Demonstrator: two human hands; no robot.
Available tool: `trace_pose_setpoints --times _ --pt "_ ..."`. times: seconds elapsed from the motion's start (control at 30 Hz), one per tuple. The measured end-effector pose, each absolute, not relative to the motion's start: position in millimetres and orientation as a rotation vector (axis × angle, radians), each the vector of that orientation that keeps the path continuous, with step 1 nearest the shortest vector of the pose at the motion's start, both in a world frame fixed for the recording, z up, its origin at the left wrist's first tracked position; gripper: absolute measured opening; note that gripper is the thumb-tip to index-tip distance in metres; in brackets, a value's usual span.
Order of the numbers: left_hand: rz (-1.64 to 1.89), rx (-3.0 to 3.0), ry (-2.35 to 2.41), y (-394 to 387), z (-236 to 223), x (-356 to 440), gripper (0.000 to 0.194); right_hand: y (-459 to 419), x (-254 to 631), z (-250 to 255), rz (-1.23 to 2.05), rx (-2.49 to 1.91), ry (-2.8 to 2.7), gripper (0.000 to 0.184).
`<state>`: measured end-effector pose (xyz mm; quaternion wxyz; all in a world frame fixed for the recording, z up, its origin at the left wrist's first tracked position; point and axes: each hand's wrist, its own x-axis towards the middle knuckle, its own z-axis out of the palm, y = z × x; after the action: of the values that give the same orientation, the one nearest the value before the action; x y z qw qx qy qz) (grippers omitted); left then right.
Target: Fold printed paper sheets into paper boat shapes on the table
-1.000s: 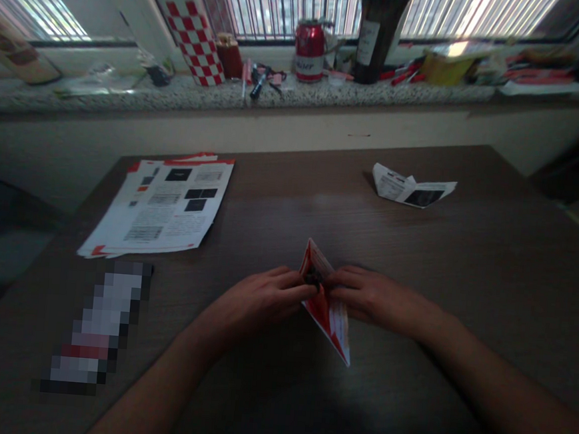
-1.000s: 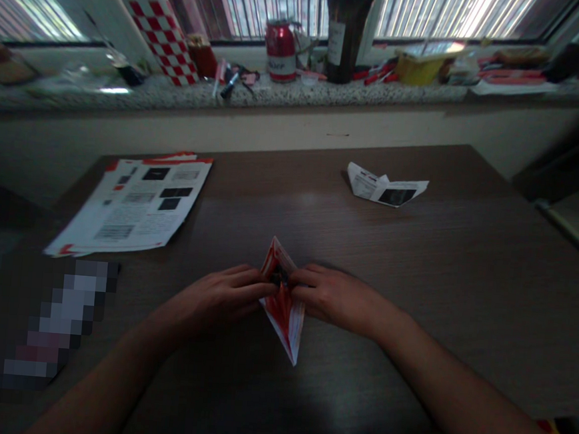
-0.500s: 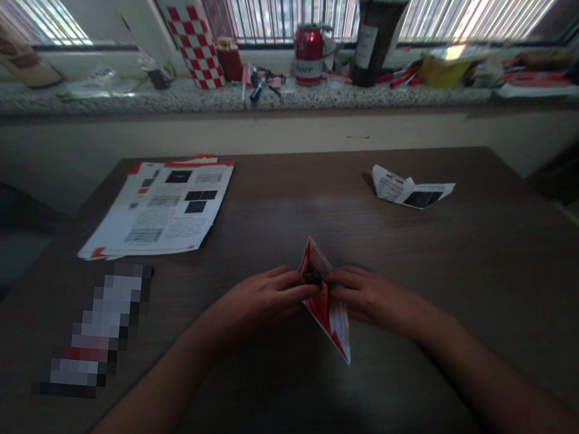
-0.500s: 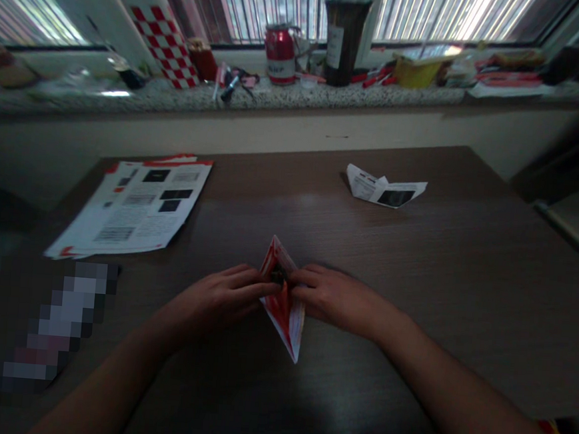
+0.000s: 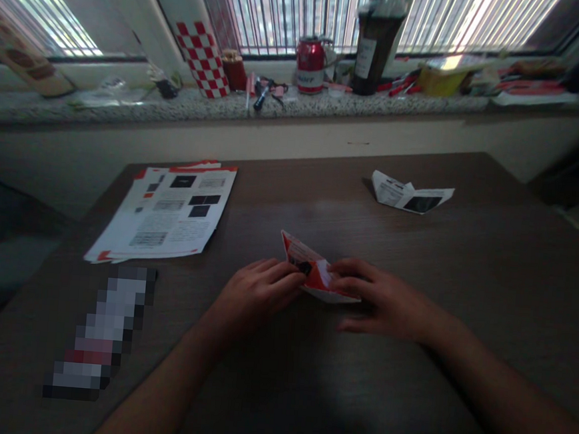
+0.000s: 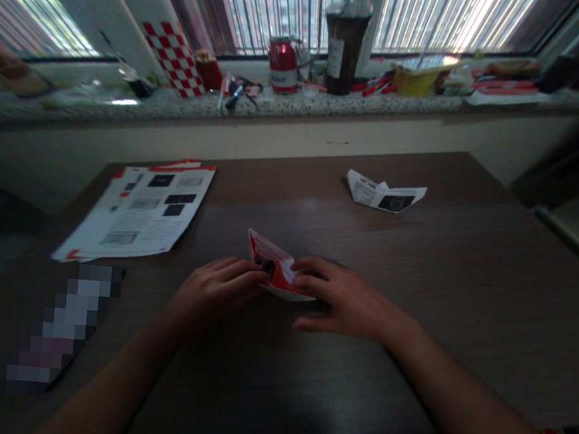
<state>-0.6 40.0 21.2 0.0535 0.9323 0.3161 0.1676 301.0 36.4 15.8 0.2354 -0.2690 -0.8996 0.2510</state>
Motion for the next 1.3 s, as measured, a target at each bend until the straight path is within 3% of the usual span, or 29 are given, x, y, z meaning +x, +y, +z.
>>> trace_pose_setpoints --times 0.13,0.33,0.47,0.8,1.3 --pt "0.570 2.826 0.995 39 22 1 0.013 38 301 15 0.682 -0.778 -2.348 0.023" --pt "0.845 2.648 1.065 43 19 -5 0.027 43 305 12 0.585 -0.852 -2.304 0.015" --pt "1.061 2.506 1.304 55 17 -17 0.018 49 313 8 0.532 -0.894 -2.340 0.013" --pt "0.841 2.316 1.205 63 13 -27 0.012 52 317 10 0.480 -0.928 -2.348 0.012" --pt "0.717 2.488 1.031 62 13 -29 0.014 56 319 9 0.419 -1.002 -2.270 0.014"
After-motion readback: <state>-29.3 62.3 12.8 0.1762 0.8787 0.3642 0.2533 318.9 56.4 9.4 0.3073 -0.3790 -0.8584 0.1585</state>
